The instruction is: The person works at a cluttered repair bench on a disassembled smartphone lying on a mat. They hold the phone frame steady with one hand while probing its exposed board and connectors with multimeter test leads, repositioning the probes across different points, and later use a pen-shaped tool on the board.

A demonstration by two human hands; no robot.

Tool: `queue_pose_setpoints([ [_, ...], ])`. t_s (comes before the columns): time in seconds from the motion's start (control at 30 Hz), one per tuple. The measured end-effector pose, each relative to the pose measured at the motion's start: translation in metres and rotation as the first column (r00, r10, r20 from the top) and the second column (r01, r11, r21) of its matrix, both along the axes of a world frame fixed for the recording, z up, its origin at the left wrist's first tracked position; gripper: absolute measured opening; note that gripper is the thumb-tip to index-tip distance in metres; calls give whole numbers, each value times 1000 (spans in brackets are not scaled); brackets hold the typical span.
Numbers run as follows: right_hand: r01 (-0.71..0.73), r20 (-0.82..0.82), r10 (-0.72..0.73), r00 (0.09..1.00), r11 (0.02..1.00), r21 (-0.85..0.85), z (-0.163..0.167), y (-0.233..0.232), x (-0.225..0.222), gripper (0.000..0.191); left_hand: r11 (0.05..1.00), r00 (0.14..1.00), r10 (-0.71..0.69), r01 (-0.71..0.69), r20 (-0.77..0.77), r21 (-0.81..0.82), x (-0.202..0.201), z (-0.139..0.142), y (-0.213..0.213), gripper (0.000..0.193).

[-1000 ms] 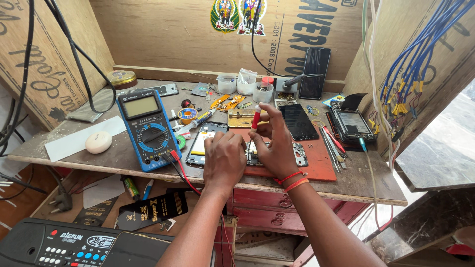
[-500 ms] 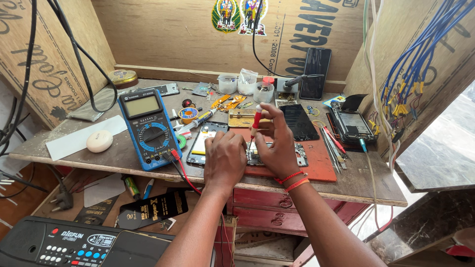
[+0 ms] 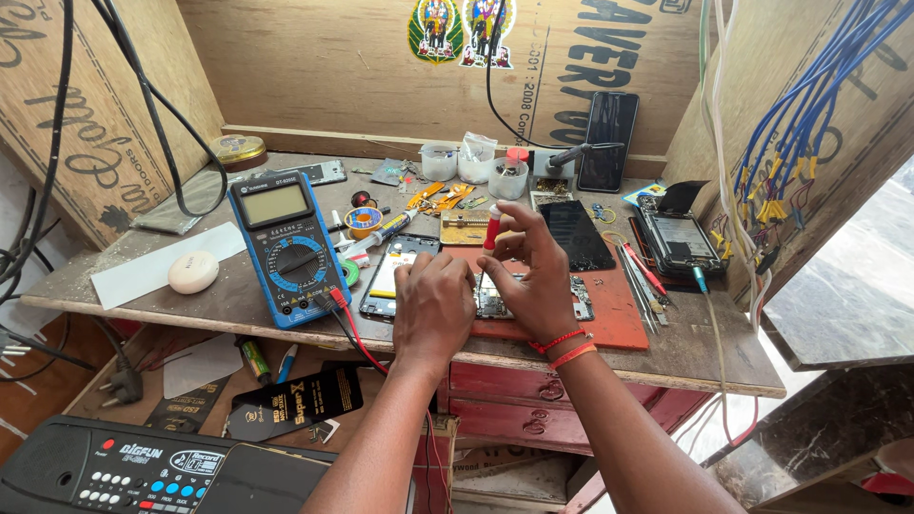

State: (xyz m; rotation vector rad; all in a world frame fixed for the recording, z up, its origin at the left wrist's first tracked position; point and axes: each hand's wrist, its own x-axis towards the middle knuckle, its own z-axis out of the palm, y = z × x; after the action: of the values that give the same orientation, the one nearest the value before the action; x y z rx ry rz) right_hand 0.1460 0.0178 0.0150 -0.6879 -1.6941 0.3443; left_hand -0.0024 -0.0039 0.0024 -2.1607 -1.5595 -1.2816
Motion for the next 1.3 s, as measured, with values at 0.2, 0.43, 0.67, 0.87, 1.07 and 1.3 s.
queue_pose_setpoints([
  [0.2,-131,-98,126,987,990,-43,0,-4,1,60,1000,1000,7,-7,-4,1,0,0,0,11],
  [0.43,-49,-95,45,994,998,-36,-1,1,1,59,999,1000,8,-8,-8,-37,0,1,0,14],
  [0.67,32,-56,-35,998,998,-49,-3,2,2,61,999,1000,5,-6,-5,-35,0,0,0,15],
  [0.87,-76,-125,70,990,996,-49,-3,1,1,59,1000,1000,2,-2,2,-14,0,0,0,14],
  [1.07,-20,-128,11,992,997,-68,-2,0,0,59,1000,1000,2,-2,-3,-30,0,2,0,15],
  [1.3,76,-227,-80,971,997,-25,0,-1,2,56,997,998,-59,59,1,-40,1,5,-2,13],
])
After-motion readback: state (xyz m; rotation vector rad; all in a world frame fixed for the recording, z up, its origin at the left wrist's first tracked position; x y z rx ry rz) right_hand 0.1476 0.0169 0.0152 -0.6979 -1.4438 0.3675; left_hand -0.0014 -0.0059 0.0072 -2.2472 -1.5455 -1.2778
